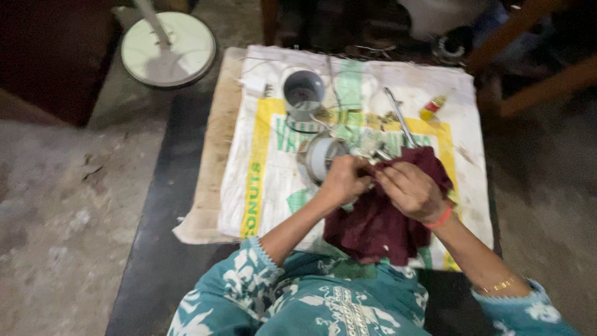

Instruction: The person applies lubricant to a small electrical component, wipes it with a cloth, and uses pliers to strip the ends of wires. The person then places the component and wires on the floor.

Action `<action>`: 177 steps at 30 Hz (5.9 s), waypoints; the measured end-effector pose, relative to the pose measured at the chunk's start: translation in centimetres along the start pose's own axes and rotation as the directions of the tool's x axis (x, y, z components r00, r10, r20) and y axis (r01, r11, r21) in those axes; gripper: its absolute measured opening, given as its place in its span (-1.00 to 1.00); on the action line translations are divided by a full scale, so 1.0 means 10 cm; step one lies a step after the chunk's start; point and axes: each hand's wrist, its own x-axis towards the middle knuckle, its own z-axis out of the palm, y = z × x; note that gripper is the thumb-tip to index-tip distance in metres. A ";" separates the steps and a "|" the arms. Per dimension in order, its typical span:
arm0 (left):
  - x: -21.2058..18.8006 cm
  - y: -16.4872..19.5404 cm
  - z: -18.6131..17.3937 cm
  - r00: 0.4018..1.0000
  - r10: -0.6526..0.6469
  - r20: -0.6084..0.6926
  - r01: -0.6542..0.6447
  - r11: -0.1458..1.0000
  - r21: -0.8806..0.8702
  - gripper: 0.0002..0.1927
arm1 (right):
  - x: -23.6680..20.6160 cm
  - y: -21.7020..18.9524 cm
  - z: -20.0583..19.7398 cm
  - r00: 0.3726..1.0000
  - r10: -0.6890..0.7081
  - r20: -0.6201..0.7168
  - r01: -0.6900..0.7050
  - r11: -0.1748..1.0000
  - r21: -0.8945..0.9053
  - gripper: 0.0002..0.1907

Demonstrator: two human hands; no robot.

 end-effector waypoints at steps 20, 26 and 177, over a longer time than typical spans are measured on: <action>-0.34 0.11 0.05 0.902 0.412 -0.130 -0.346 0.869 0.354 -0.71 | -0.33 -0.38 0.41 0.323 0.533 0.782 -0.106 -0.801 0.589 -0.78; -0.31 0.25 -0.01 0.946 0.166 -0.280 -0.141 0.984 0.108 -0.86 | 0.08 -0.53 0.06 0.541 0.815 0.207 -0.760 0.368 0.536 -0.85; 1.01 0.99 -0.99 0.816 0.557 0.157 -0.549 0.661 0.511 -0.46 | -0.47 -0.13 0.23 0.266 0.961 0.070 -0.670 0.133 0.731 -0.61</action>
